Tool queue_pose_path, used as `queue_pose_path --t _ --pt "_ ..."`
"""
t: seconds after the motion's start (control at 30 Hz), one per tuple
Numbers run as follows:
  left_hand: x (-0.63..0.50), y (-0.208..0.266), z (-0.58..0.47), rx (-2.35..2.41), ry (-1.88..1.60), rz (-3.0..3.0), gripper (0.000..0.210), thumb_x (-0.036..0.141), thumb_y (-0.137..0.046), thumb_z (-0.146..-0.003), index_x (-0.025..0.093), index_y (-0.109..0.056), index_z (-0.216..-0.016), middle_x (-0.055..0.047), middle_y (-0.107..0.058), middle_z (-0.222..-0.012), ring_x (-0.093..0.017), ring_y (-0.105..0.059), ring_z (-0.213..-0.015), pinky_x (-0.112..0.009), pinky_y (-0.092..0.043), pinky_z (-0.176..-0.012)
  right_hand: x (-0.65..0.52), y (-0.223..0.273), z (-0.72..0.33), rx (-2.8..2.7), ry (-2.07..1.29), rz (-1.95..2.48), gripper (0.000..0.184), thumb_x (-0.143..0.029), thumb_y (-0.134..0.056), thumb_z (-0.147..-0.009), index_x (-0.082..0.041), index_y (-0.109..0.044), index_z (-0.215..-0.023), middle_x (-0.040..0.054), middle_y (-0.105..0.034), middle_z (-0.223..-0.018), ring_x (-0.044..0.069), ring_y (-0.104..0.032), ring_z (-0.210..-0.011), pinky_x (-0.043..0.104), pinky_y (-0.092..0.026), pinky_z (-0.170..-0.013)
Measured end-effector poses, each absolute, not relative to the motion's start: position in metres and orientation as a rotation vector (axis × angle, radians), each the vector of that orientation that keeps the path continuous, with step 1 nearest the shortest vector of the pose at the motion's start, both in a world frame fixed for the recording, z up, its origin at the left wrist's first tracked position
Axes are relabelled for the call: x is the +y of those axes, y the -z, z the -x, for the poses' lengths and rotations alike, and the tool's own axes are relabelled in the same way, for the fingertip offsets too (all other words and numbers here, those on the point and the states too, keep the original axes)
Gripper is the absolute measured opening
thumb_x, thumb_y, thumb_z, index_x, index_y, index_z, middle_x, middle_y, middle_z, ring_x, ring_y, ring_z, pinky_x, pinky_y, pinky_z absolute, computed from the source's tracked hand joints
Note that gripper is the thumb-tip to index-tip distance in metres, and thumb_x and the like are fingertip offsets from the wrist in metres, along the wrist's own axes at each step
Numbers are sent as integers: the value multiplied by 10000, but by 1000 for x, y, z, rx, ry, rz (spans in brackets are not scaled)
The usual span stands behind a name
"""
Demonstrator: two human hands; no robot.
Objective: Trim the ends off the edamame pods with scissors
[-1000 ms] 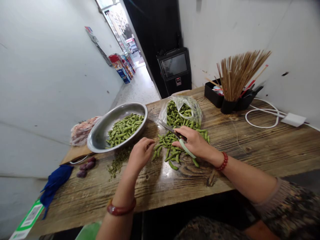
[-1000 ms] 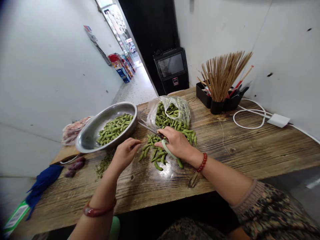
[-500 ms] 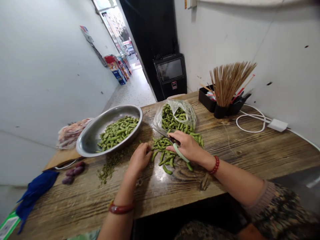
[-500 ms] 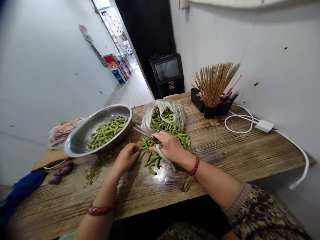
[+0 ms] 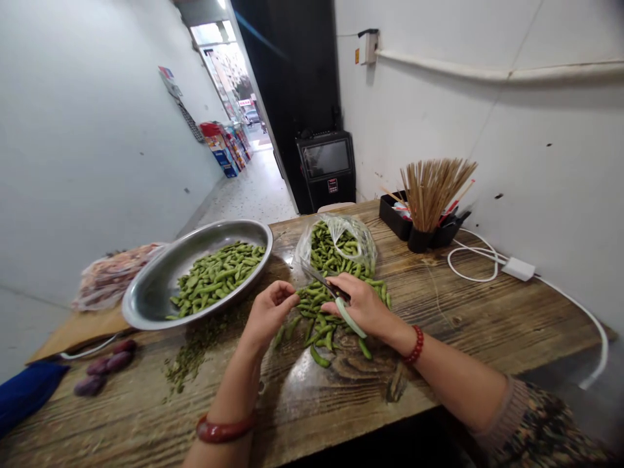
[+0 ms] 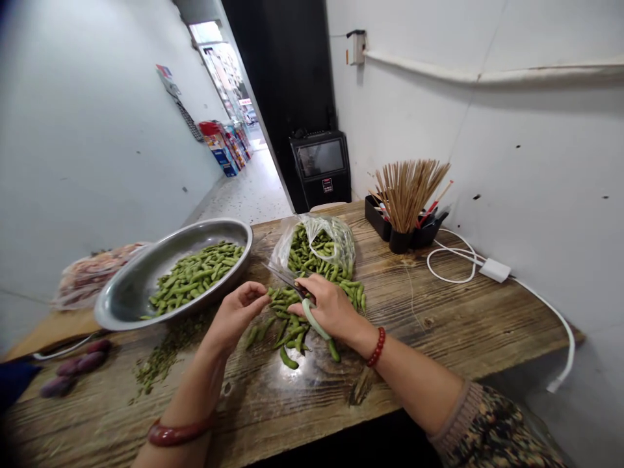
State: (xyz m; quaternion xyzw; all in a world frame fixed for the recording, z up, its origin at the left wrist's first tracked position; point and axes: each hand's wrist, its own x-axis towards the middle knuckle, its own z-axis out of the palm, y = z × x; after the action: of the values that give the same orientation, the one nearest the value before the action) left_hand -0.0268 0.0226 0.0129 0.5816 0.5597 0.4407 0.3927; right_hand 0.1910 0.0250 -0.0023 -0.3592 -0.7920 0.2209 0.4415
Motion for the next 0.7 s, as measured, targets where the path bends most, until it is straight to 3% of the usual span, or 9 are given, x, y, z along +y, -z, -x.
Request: queue_pose_path --t 0.1,0.17,0.5,0.7 --pt "11 -23 15 1221 -1207 -1193 341 292 -741 -683 143 -654 -976 -22 -643 -752 -88 -504 -534 -200 -361 -504 25 0 -193 -1931 -569 900 392 -312 -710 -788 -170 -593 -1133 65 -612 -951 179 -590 -831 302 -485 -749" --pt "5 -26 9 1155 -1212 -1114 352 283 -743 -690 144 -662 -1004 -34 -659 -776 -88 -531 -531 -198 -372 -492 26 0 -193 -1929 -572 909 409 -312 -725 -772 -175 -592 -1133 60 -608 -947 177 -583 -808 299 -483 -730" --pt "-6 -24 8 1207 -1221 -1187 134 267 -715 -723 156 -682 -790 -29 -660 -684 -126 -594 -559 -232 -465 -546 18 0 -191 -2154 -634 851 588 -280 -758 -733 -212 -520 -1265 65 -586 -1014 193 -577 -864 330 -494 -767" --pt "-7 -21 9 1221 -1233 -1245 100 242 -733 -707 176 -703 -775 -12 -639 -665 -118 -566 -540 -223 -454 -521 16 -2 -190 -2232 -625 814 653 -321 -768 -727 -212 -482 -1304 87 -575 -1066 222 -573 -948 358 -486 -827"
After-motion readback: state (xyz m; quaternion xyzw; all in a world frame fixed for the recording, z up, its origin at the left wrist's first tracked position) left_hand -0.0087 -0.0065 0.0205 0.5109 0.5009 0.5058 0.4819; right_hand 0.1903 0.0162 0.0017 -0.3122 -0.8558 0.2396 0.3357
